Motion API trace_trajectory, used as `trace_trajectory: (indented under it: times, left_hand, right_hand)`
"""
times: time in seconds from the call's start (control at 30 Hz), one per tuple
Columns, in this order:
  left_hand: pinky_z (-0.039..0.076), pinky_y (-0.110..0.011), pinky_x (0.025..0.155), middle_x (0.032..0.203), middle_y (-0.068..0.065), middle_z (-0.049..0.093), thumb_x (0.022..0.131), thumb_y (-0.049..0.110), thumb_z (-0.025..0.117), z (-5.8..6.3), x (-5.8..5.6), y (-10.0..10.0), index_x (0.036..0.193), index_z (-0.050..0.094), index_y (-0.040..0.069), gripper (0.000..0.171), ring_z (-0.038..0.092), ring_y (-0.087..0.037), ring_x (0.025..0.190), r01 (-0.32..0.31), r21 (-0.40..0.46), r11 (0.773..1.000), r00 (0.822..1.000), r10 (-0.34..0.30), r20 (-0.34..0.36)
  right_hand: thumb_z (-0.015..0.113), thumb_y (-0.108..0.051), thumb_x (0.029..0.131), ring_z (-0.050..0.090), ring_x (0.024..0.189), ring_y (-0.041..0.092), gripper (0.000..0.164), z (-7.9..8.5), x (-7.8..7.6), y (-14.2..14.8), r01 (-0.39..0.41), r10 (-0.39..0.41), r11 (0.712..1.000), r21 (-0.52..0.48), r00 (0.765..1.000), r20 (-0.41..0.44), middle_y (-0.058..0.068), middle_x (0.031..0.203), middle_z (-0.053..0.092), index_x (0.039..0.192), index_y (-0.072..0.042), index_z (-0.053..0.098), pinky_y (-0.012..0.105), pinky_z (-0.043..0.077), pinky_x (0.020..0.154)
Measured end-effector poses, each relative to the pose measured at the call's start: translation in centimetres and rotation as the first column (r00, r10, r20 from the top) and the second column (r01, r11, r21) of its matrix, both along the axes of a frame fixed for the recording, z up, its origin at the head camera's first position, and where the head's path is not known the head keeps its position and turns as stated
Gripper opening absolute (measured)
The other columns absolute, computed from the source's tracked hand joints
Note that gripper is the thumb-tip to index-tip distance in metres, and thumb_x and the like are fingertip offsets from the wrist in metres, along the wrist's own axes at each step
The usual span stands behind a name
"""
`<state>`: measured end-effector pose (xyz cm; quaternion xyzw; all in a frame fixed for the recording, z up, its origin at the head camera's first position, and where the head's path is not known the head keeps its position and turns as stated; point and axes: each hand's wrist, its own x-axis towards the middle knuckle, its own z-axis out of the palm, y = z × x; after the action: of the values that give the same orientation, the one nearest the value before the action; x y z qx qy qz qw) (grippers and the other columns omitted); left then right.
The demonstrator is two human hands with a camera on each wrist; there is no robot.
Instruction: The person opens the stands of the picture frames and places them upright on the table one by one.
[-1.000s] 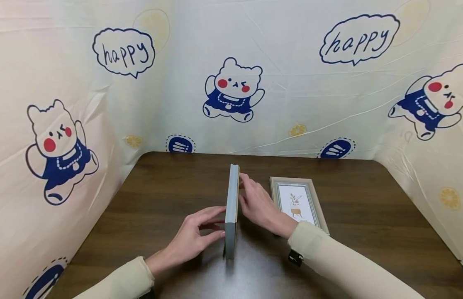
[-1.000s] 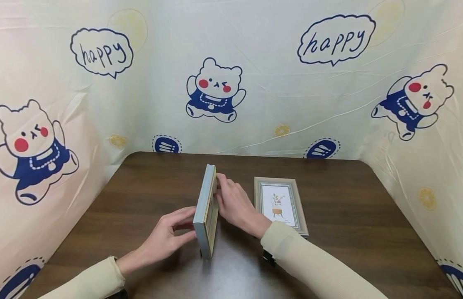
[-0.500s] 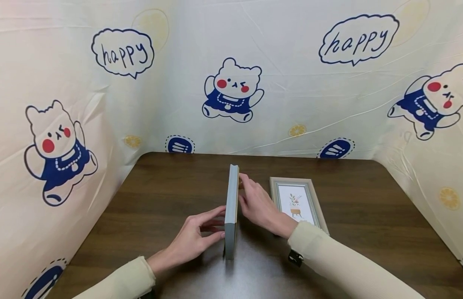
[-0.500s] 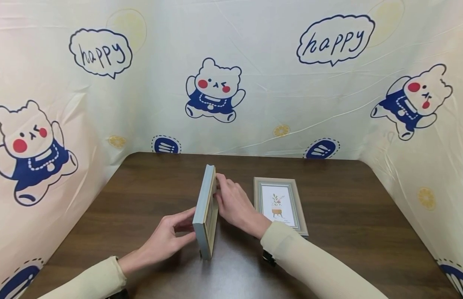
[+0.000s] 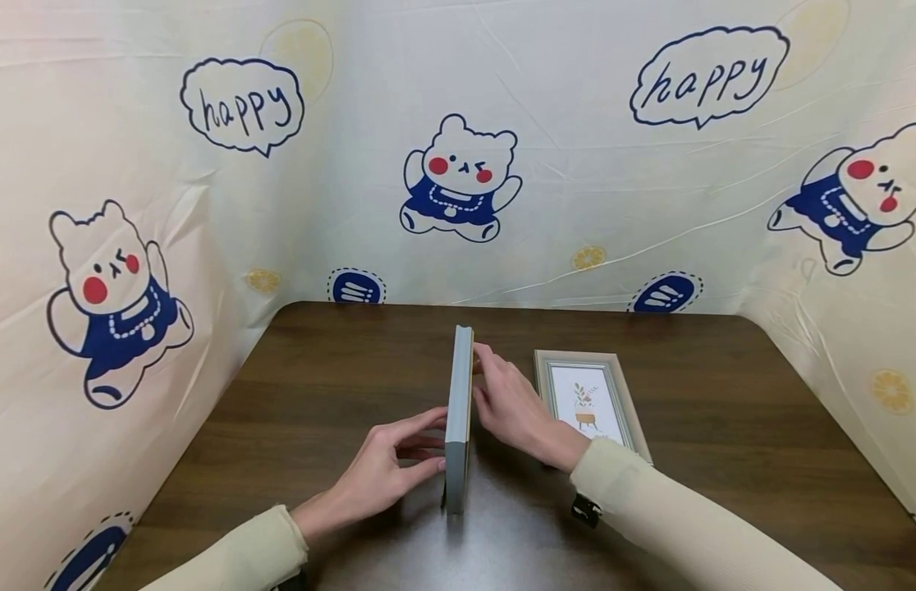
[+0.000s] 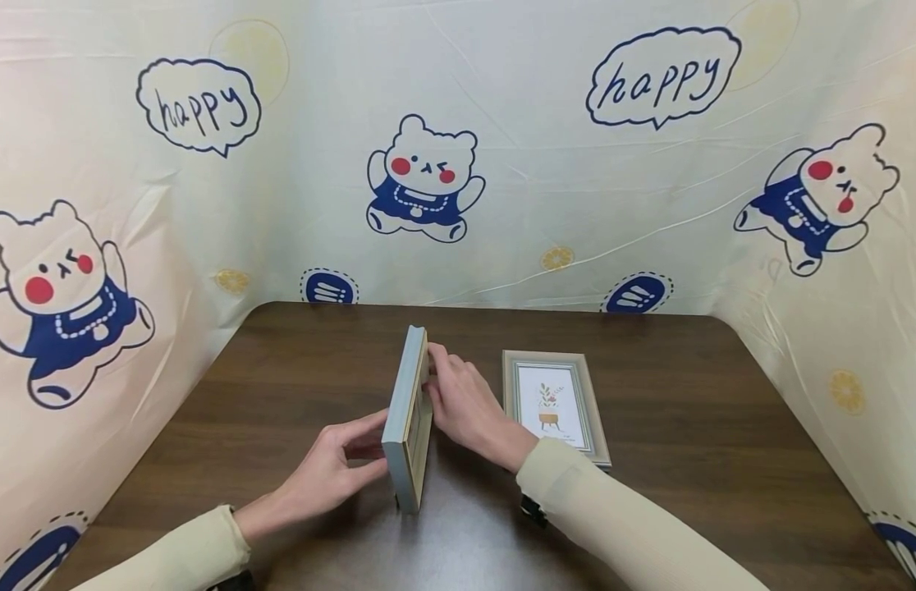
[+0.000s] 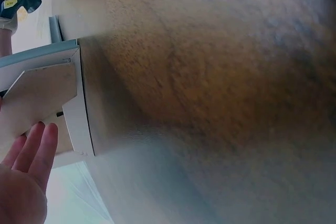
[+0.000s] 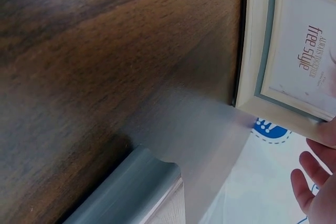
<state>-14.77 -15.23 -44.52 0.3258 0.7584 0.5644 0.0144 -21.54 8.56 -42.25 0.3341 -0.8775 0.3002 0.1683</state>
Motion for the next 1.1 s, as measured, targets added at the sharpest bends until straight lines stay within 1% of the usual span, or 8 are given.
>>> trace_trajectory:
  times: [0.2,0.4,0.53,0.8,1.1]
  left_hand:
    - [0.06,-0.04,0.089,0.134,-0.012,0.069,0.095,0.007,0.08,-0.01,-0.06,-0.08,0.151,0.057,0.012,0.061,0.073,-0.027,0.109,0.0,0.014,1.0,0.999,-0.001,0.036]
    - [0.059,-0.038,0.089,0.133,-0.012,0.069,0.094,0.008,0.081,-0.06,-0.11,-0.23,0.151,0.058,0.015,0.062,0.074,-0.026,0.108,-0.001,0.015,1.0,0.997,-0.001,0.081]
    - [0.059,-0.037,0.088,0.132,-0.013,0.069,0.093,0.008,0.082,-0.04,-0.15,-0.29,0.151,0.058,0.015,0.064,0.074,-0.025,0.108,0.007,0.019,1.0,0.996,-0.009,0.093]
    - [0.061,-0.038,0.086,0.131,-0.012,0.07,0.093,0.008,0.082,0.15,-0.4,-0.35,0.151,0.059,0.014,0.063,0.074,-0.028,0.107,0.014,0.015,1.0,0.996,-0.015,0.089]
    - [0.062,-0.039,0.083,0.128,-0.009,0.071,0.093,0.01,0.082,0.37,-0.65,-0.51,0.15,0.06,0.014,0.061,0.074,-0.023,0.105,0.017,-0.018,1.0,0.998,-0.016,0.054]
  right_hand:
    - [0.071,0.004,0.095,0.07,0.102,0.028,0.061,-0.01,0.03,0.04,-0.003,0.003,1.0,0.002,1.0,0.007,0.016,0.115,0.07,0.148,-0.003,0.041,0.049,0.055,0.093]
    - [0.071,0.004,0.095,0.07,0.104,0.028,0.061,0.01,0.06,0.07,-0.008,0.008,1.0,-0.001,1.0,0.007,0.015,0.116,0.069,0.148,-0.003,0.041,0.05,0.055,0.093]
    - [0.071,0.005,0.095,0.07,0.104,0.028,0.061,-0.03,0.01,0.1,-0.009,0.009,1.0,-0.007,1.0,0.009,0.016,0.116,0.069,0.148,-0.003,0.041,0.05,0.055,0.094]
    - [0.071,0.004,0.095,0.07,0.103,0.028,0.062,-0.09,-0.13,0.09,-0.008,0.008,1.0,-0.006,1.0,0.003,0.016,0.116,0.069,0.148,-0.004,0.041,0.049,0.055,0.092]
    - [0.071,0.004,0.094,0.07,0.101,0.028,0.062,-0.11,-0.09,0.08,-0.003,0.003,1.0,-0.006,1.0,0.012,0.016,0.115,0.07,0.148,-0.004,0.04,0.049,0.055,0.091]
